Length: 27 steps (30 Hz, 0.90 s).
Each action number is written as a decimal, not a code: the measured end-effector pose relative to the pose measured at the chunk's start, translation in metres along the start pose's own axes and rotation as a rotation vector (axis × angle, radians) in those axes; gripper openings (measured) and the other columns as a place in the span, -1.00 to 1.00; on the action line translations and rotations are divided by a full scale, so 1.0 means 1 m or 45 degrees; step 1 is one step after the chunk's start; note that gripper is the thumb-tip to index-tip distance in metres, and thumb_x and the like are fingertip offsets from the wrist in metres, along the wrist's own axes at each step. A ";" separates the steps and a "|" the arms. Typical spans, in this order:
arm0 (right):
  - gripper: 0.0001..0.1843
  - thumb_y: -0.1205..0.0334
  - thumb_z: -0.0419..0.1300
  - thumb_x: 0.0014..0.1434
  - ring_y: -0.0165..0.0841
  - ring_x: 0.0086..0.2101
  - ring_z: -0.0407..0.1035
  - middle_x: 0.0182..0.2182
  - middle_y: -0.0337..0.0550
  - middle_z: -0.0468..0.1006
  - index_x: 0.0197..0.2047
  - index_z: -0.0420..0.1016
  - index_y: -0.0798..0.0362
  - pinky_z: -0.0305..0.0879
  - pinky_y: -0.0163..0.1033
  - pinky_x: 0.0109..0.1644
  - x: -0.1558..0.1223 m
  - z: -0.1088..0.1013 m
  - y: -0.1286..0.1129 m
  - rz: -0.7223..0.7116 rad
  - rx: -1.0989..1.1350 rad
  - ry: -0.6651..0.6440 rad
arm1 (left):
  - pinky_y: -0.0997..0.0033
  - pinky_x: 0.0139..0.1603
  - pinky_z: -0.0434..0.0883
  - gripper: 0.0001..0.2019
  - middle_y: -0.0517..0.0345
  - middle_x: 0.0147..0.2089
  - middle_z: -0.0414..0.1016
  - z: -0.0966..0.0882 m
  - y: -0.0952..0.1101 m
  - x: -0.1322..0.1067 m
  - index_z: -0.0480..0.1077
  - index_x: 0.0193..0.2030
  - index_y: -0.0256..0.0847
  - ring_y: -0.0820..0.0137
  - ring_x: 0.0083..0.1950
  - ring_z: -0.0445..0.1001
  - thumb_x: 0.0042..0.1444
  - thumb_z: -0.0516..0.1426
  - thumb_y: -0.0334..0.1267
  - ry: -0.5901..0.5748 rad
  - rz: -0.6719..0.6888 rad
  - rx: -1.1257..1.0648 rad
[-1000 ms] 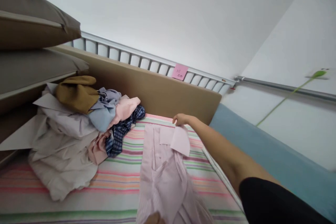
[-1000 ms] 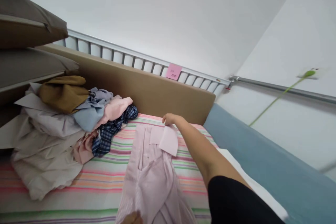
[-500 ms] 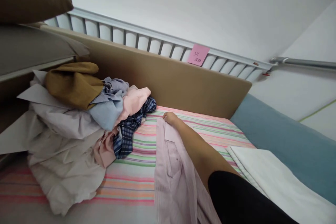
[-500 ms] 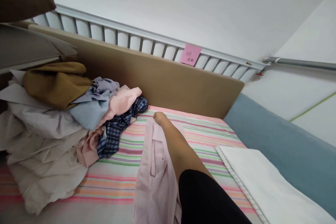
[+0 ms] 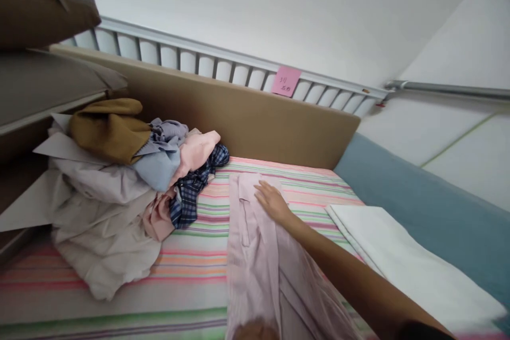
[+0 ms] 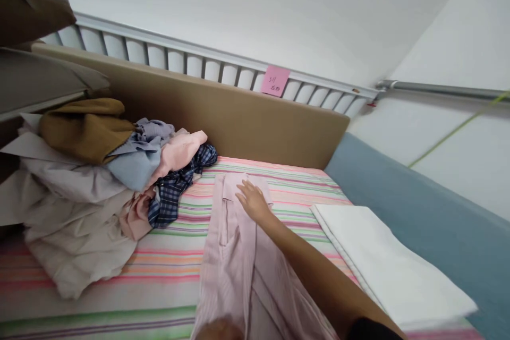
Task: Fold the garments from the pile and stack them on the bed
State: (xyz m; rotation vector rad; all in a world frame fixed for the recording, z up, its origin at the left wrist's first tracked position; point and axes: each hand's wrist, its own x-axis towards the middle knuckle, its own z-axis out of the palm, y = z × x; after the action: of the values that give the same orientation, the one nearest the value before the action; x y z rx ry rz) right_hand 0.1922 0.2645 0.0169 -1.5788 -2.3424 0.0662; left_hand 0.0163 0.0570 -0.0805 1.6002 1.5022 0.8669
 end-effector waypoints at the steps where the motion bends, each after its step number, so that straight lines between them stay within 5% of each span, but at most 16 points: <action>1: -0.50 0.03 -0.09 0.28 -0.23 0.26 -0.02 0.26 -0.02 0.17 0.18 0.32 0.08 -0.14 -0.04 0.32 -0.032 -0.009 0.006 -0.002 0.017 0.002 | 0.33 -0.20 0.44 -0.79 0.06 -0.28 0.55 0.005 0.009 -0.012 0.50 -0.25 -0.11 0.29 -0.18 0.51 0.12 0.06 -0.17 -0.044 0.028 0.012; 5: -0.47 0.01 -0.05 0.18 -0.15 0.15 0.20 0.16 0.09 0.33 0.08 0.41 0.13 0.13 0.00 0.23 -0.170 -0.033 0.044 0.203 0.130 0.061 | 0.24 -0.03 0.40 -0.72 0.00 -0.19 0.57 0.011 0.039 -0.043 0.52 -0.21 -0.11 0.22 -0.10 0.51 0.07 0.00 -0.33 -0.224 0.148 0.108; 8: -0.48 -0.04 0.00 0.07 -0.16 -0.01 0.38 -0.03 0.06 0.51 -0.03 0.46 0.10 0.31 -0.06 0.08 -0.257 -0.038 0.069 0.698 0.511 0.124 | 0.17 0.07 0.35 -0.64 -0.05 -0.07 0.54 0.005 0.049 -0.046 0.48 -0.09 -0.17 0.20 -0.01 0.47 0.09 -0.07 -0.34 -0.225 0.174 0.146; 11: -0.53 -0.03 0.07 -0.01 -0.21 -0.19 0.47 -0.23 -0.03 0.58 -0.12 0.47 0.08 0.41 -0.18 -0.15 -0.312 -0.036 0.074 1.088 0.953 0.102 | 0.17 0.06 0.36 -0.69 -0.06 -0.10 0.53 -0.002 0.046 -0.048 0.47 -0.11 -0.21 0.21 -0.05 0.47 0.07 -0.02 -0.26 -0.077 0.215 0.044; 14: -0.65 0.01 0.11 0.01 -0.34 -0.34 0.47 -0.40 -0.16 0.56 -0.21 0.47 0.05 0.38 -0.30 -0.29 -0.333 -0.035 0.060 1.207 1.211 0.053 | 0.13 0.02 0.38 -0.66 -0.08 -0.13 0.51 -0.011 0.030 -0.059 0.44 -0.13 -0.24 0.18 -0.08 0.47 0.03 0.06 -0.09 0.205 0.178 -0.099; 17: -0.75 0.06 0.09 0.08 -0.46 -0.52 0.38 -0.58 -0.29 0.45 -0.31 0.45 0.05 0.31 -0.39 -0.41 -0.332 -0.036 0.044 1.250 1.207 -0.041 | 0.08 0.00 0.41 -0.55 -0.09 -0.14 0.51 -0.021 0.010 -0.081 0.40 -0.12 -0.28 0.14 -0.11 0.49 -0.07 0.11 0.00 0.468 -0.050 -0.255; 20: -0.76 0.05 0.12 0.09 -0.52 -0.63 0.27 -0.70 -0.38 0.31 -0.39 0.40 0.06 0.25 -0.43 -0.50 -0.324 -0.036 0.039 1.254 1.115 -0.154 | 0.08 -0.02 0.43 -0.54 -0.07 -0.19 0.54 -0.026 -0.002 -0.103 0.40 -0.17 -0.27 0.12 -0.14 0.52 -0.17 0.15 0.02 0.469 -0.220 -0.373; 27: -0.82 0.18 0.22 0.04 -0.54 -0.68 0.21 -0.70 -0.40 0.28 -0.48 0.34 0.08 0.17 -0.45 -0.60 -0.316 -0.030 0.038 1.183 1.082 -0.236 | 0.12 -0.11 0.45 -0.38 -0.09 -0.21 0.53 -0.021 0.017 -0.119 0.36 -0.07 -0.33 0.15 -0.23 0.52 -0.22 0.18 0.11 0.466 -0.198 -0.243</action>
State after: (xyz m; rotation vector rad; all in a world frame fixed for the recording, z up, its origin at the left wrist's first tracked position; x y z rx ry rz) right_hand 0.3428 -0.0121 -0.0359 -1.9850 -1.1439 1.2419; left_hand -0.0026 -0.0601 -0.0530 1.2137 1.7081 1.2213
